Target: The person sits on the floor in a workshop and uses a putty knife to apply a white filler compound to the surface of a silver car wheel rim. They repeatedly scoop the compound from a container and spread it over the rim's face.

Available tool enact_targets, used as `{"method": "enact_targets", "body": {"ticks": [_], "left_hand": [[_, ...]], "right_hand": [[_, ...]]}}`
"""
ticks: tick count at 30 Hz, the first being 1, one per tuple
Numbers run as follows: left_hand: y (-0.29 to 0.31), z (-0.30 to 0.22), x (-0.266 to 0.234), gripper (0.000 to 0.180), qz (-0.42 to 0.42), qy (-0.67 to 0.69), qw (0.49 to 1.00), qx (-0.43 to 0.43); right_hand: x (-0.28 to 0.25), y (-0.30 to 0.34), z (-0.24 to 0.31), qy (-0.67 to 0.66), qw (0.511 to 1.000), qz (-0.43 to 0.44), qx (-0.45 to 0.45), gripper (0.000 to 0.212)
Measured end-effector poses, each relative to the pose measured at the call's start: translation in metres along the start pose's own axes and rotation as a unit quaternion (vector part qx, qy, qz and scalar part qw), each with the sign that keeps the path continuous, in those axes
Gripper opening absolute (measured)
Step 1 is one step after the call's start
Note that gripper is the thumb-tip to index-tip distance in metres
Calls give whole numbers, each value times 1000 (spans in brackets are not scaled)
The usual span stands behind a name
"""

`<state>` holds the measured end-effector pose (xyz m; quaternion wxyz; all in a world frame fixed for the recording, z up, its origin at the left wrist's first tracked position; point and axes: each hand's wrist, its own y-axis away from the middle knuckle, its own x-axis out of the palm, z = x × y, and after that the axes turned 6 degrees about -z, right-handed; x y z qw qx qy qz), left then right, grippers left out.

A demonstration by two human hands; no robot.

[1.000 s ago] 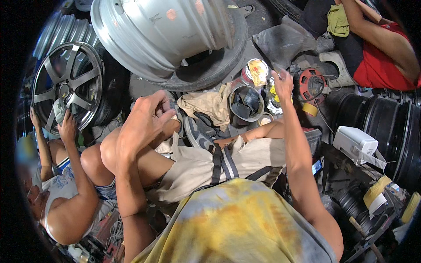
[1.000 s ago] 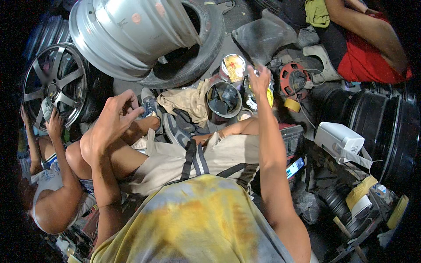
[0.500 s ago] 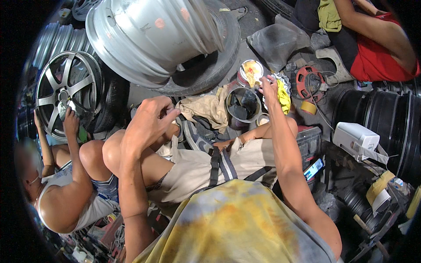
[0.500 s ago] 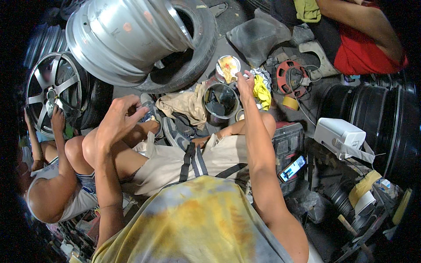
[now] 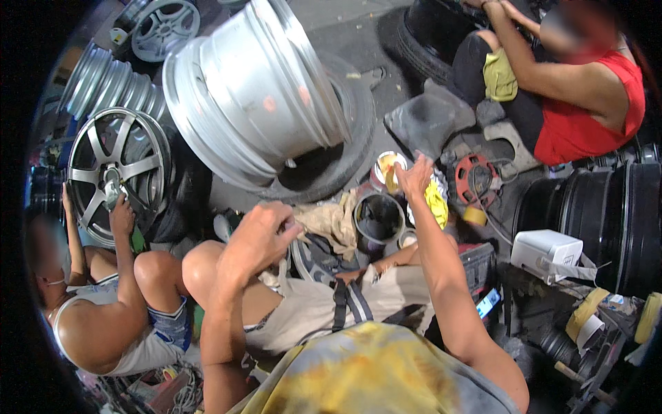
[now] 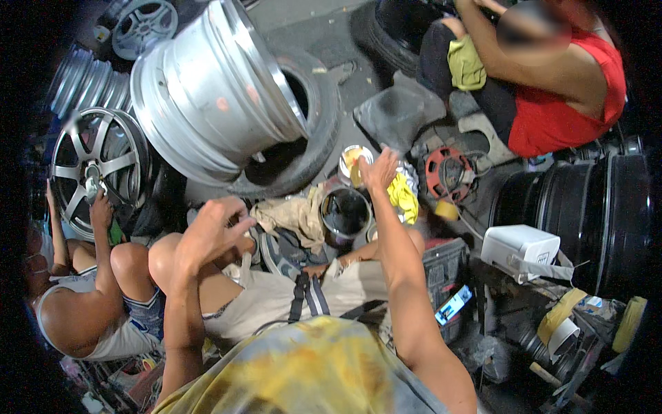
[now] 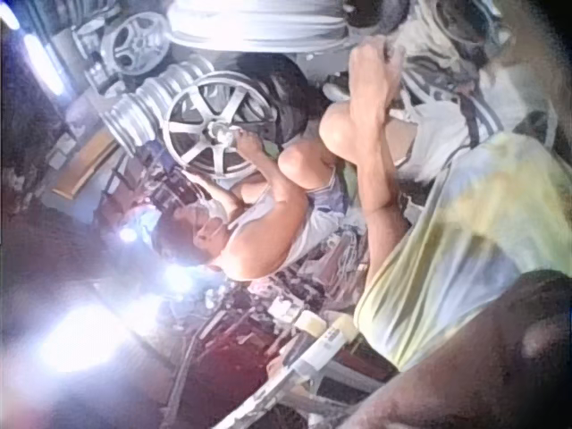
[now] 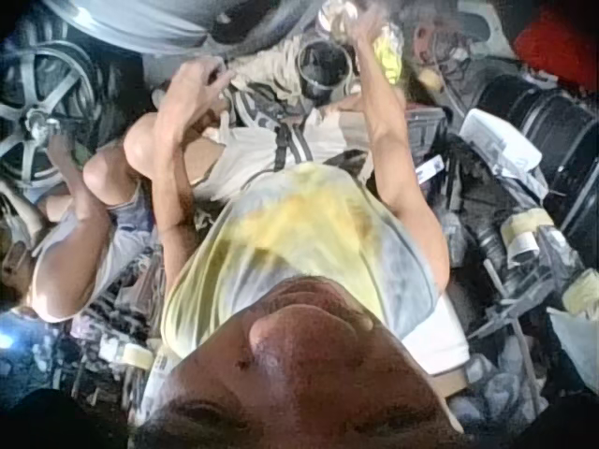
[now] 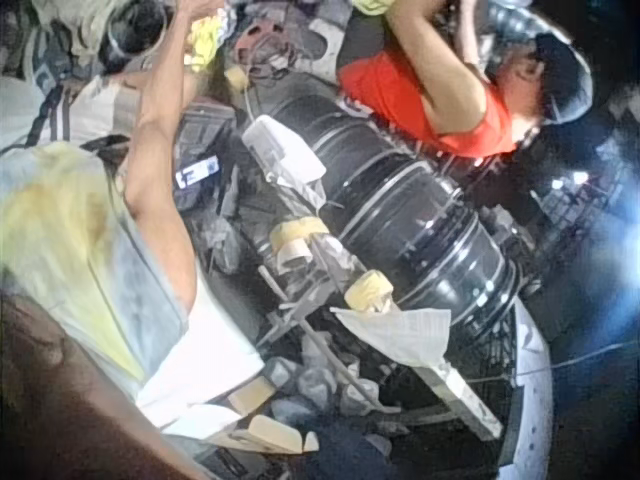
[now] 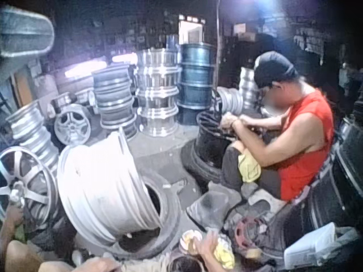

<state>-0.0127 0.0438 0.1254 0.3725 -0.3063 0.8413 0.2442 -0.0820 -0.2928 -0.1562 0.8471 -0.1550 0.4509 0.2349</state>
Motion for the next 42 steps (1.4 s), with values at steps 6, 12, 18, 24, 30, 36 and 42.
{"method": "enact_targets", "body": {"ticks": [6, 12, 18, 24, 30, 36, 42], "left_hand": [[-1, -1, -1, 22, -9, -8, 1000, 5], [2, 0, -5, 28, -23, 1, 1000, 5], [1, -1, -5, 26, -14, -2, 1000, -10], [-9, 6, 10, 24, 5, -11, 999, 33], [-2, -6, 2, 23, 16, -64, 998, -4], [-10, -8, 5, 20, -10, -33, 999, 2], [28, -2, -46, 13, -323, 19, 946, 23]], "right_hand": [[20, -46, -8, 19, 982, 108, -157, 37], [22, -49, -22, -56, 981, 77, -169, 17], [-8, -67, -50, -136, 985, 102, 31, 22], [-67, -88, -144, -151, 988, -23, 33, 17], [-129, -81, -162, -272, 945, -15, 183, 22], [-123, -58, -176, -365, 901, 27, 235, 20], [-61, -36, -161, -356, 894, 50, 267, 12]]}}
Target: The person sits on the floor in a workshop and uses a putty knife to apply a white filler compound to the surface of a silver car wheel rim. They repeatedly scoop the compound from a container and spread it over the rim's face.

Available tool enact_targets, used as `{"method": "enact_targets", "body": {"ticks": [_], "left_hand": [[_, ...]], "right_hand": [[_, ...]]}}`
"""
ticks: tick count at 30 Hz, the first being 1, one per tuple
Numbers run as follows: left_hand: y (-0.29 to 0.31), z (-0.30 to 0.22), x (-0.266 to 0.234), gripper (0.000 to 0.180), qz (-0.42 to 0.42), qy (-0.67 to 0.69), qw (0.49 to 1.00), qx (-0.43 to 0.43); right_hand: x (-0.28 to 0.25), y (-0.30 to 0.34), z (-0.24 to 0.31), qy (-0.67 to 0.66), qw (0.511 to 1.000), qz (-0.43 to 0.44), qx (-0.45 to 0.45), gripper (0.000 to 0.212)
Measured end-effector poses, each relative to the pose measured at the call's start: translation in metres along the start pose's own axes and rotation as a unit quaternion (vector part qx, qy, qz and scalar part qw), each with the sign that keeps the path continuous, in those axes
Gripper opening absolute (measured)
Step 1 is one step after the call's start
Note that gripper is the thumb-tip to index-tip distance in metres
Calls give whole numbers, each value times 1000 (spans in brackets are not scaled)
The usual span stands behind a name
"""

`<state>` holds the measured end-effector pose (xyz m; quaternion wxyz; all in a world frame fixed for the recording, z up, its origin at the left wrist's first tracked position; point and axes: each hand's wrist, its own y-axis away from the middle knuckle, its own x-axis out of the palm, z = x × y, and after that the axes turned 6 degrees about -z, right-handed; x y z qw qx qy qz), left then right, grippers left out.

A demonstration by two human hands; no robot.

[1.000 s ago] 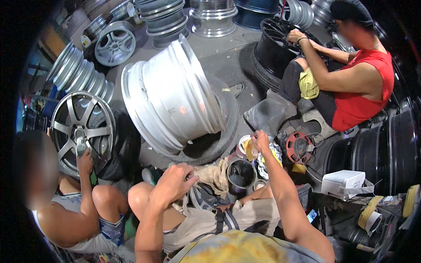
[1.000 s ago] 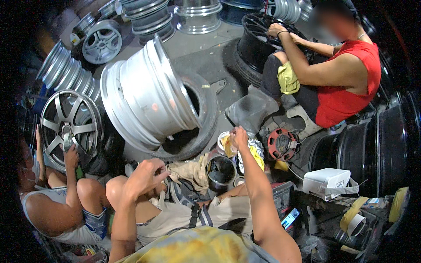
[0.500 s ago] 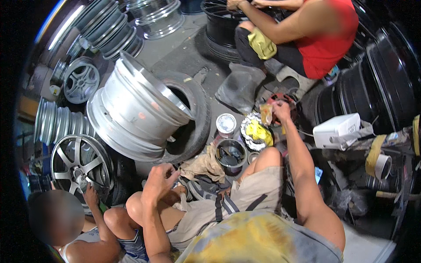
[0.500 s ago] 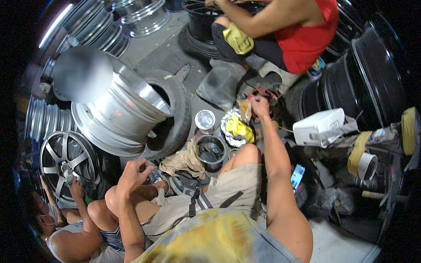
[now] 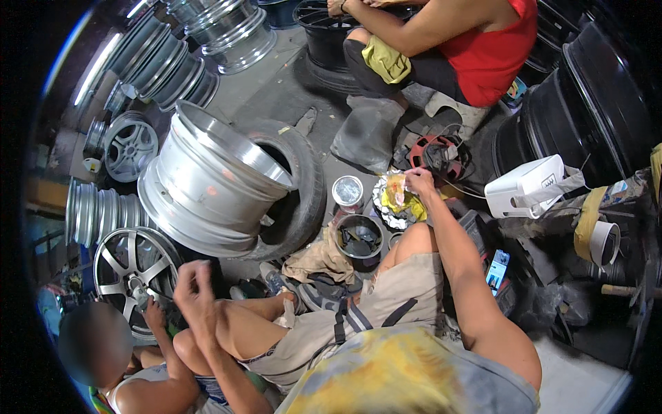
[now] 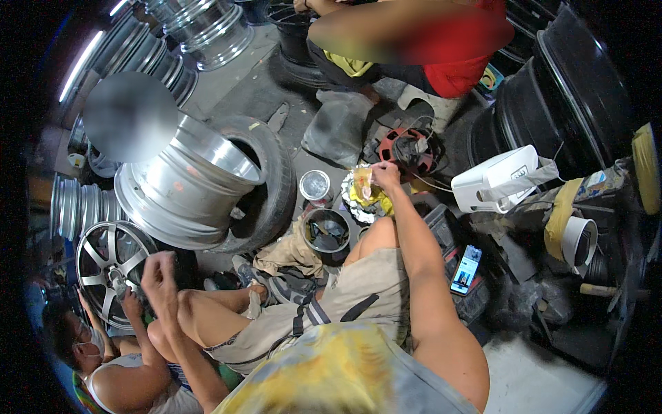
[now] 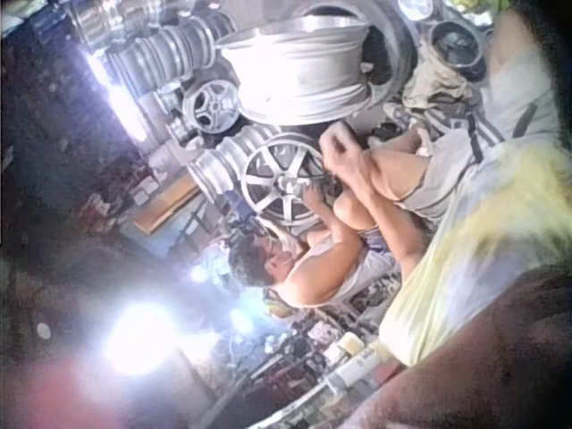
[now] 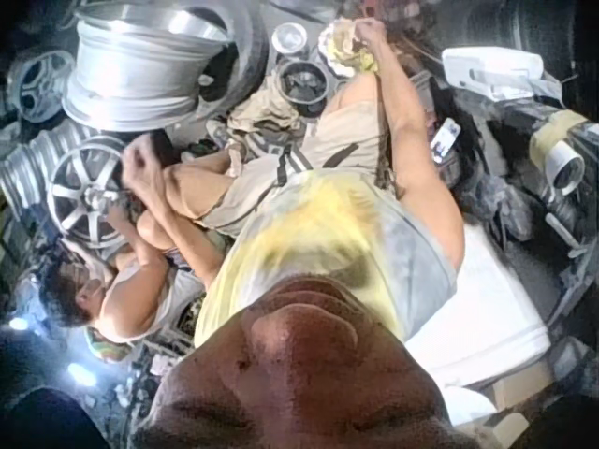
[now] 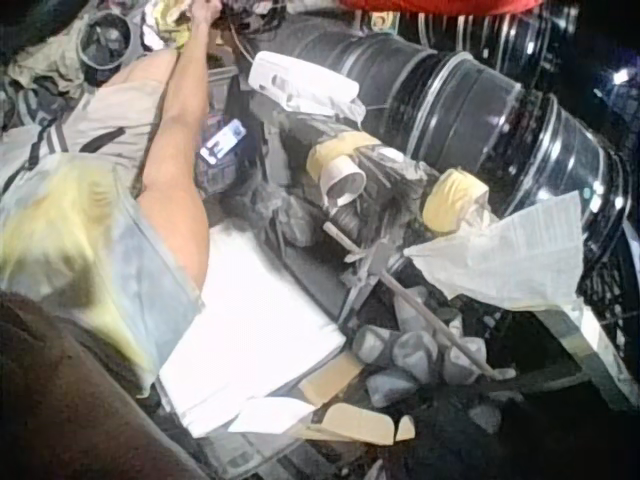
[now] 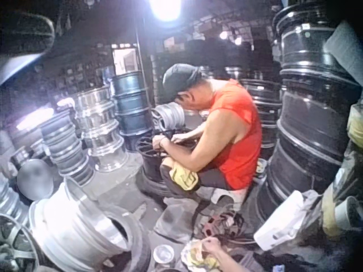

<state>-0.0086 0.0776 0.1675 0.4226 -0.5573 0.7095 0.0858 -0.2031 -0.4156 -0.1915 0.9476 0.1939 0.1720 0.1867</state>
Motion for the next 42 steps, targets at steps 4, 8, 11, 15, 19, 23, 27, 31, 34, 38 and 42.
{"method": "enact_targets", "body": {"ticks": [4, 8, 11, 15, 19, 23, 27, 31, 34, 38, 42], "left_hand": [[33, 22, -62, 27, -99, -62, 984, -137], [111, 105, -80, 29, -4, -177, 968, -179], [203, 205, -67, 22, 152, -39, 970, -184], [254, 195, -37, 25, 272, -8, 883, -382], [250, 171, -41, 29, 282, 2, 849, -447], [248, 148, -55, 33, 265, 41, 833, -484], [230, 120, -63, 38, 281, 134, 817, -485], [243, 57, -83, 53, 221, 173, 873, -398], [235, 62, -79, 53, 124, 391, 830, -379], [284, 74, -106, 38, -74, 175, 851, -490], [292, 86, -123, 38, -97, -84, 848, -514]], "right_hand": [[28, 6, -2, -54, 997, 17, 47, 11], [43, 18, 4, -67, 995, 48, 48, 12], [37, 10, 11, -109, 992, 49, 34, 12], [40, 13, 25, -171, 977, 111, 69, 13], [73, 22, -18, -83, 976, 118, 165, 15], [92, -35, -75, 370, 929, -13, 16, 33], [24, -105, -110, 502, 864, 35, -10, 37], [16, -117, -119, 86, 973, 75, 199, 35], [-49, -156, -122, -22, 933, 261, 245, 22], [-47, -166, -95, -10, 887, 383, 257, 15], [-53, -118, -75, 383, 912, 142, -19, 22]]}}
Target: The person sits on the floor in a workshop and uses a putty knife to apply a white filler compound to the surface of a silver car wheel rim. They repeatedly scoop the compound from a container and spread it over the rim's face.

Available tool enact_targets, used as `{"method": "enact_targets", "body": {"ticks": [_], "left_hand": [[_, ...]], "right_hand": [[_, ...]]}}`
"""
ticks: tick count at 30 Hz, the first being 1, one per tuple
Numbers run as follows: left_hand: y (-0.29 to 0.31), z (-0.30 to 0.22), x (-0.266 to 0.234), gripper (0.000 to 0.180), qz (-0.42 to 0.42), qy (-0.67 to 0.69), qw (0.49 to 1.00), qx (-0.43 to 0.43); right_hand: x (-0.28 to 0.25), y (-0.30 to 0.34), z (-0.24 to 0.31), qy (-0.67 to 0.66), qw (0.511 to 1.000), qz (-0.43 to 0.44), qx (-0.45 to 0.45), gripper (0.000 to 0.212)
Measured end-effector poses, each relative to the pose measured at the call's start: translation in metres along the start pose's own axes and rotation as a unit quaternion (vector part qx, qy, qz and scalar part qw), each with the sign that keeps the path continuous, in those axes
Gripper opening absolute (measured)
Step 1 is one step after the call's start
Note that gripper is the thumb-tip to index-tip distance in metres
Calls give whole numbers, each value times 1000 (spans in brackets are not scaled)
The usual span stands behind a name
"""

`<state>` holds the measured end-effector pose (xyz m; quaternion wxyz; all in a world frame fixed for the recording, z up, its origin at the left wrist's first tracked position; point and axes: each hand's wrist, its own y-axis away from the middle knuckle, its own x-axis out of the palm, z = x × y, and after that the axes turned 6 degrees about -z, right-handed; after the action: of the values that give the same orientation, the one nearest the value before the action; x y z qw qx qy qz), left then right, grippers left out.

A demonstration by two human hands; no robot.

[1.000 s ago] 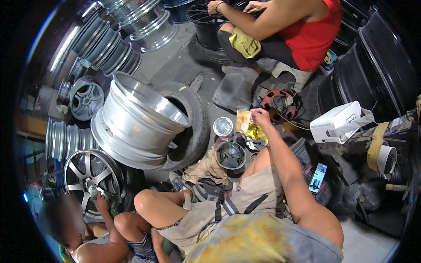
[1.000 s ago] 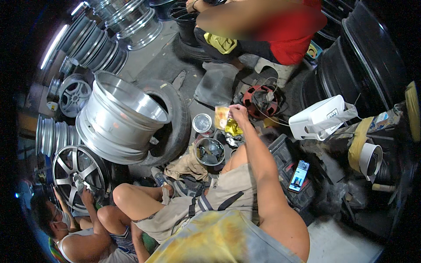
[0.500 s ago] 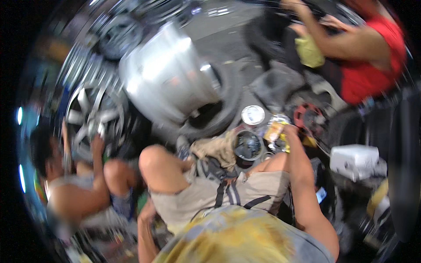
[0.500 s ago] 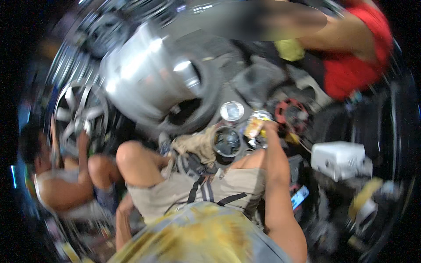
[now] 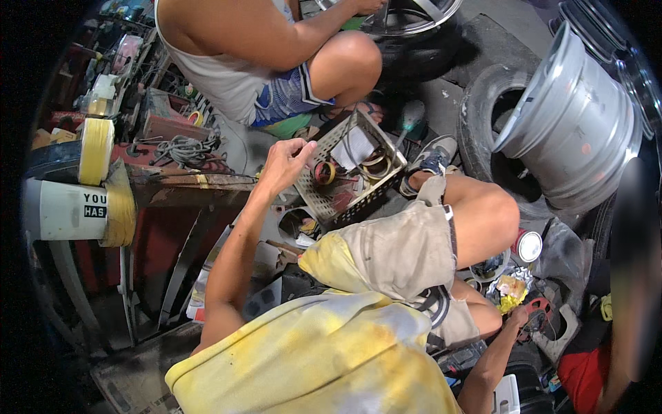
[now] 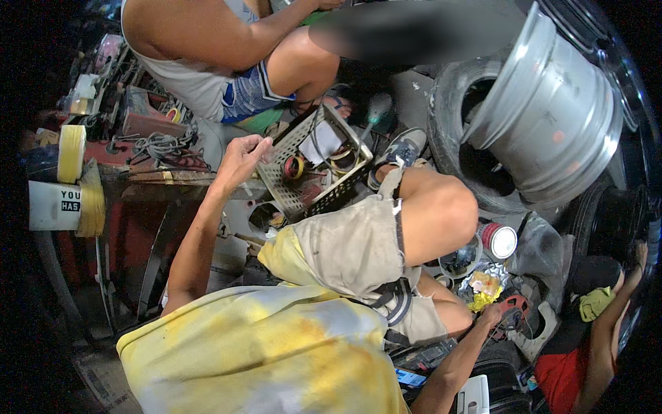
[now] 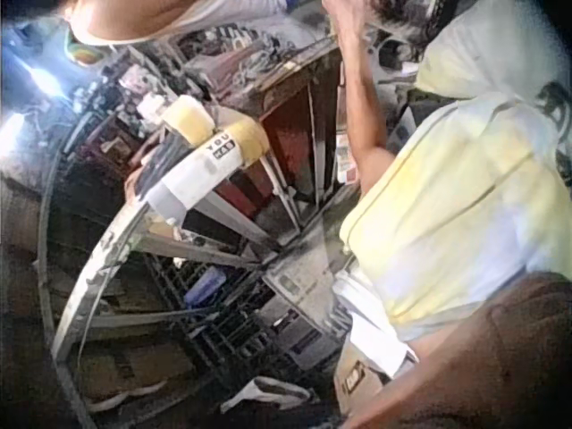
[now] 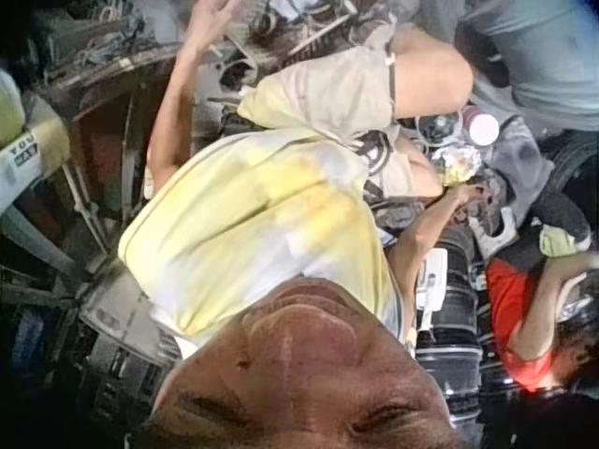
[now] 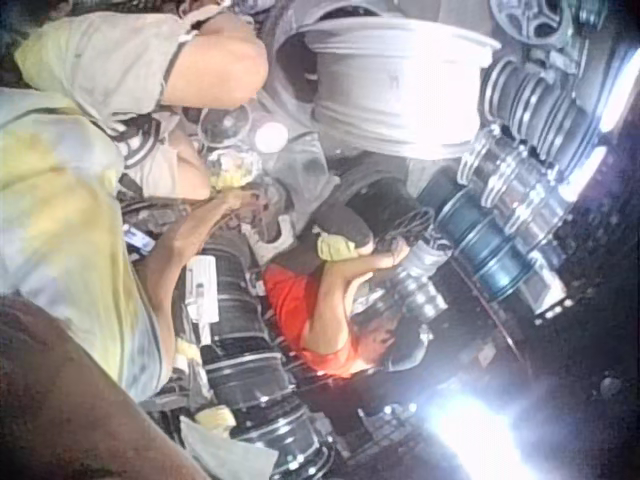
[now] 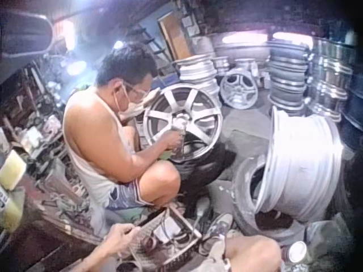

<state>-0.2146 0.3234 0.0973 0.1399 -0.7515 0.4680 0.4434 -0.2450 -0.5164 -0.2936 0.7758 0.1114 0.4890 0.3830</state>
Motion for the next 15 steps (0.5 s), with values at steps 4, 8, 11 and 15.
{"method": "enact_targets", "body": {"ticks": [4, 8, 11, 15], "left_hand": [[-1, 48, 24, 35, 6, 10, 1000, -24], [9, 118, 69, 30, 139, -151, 979, -6], [37, 156, 101, 24, 322, -245, 915, -2], [88, 267, 169, 47, 517, -100, 850, 12]], "right_hand": [[-4, 10, -3, 10, 937, -135, -322, 18], [-24, 41, 38, -69, 988, 77, -111, 15], [-8, 89, 77, -137, 981, 113, -72, 14], [-22, 113, 99, -129, 968, 205, -73, 19]]}}
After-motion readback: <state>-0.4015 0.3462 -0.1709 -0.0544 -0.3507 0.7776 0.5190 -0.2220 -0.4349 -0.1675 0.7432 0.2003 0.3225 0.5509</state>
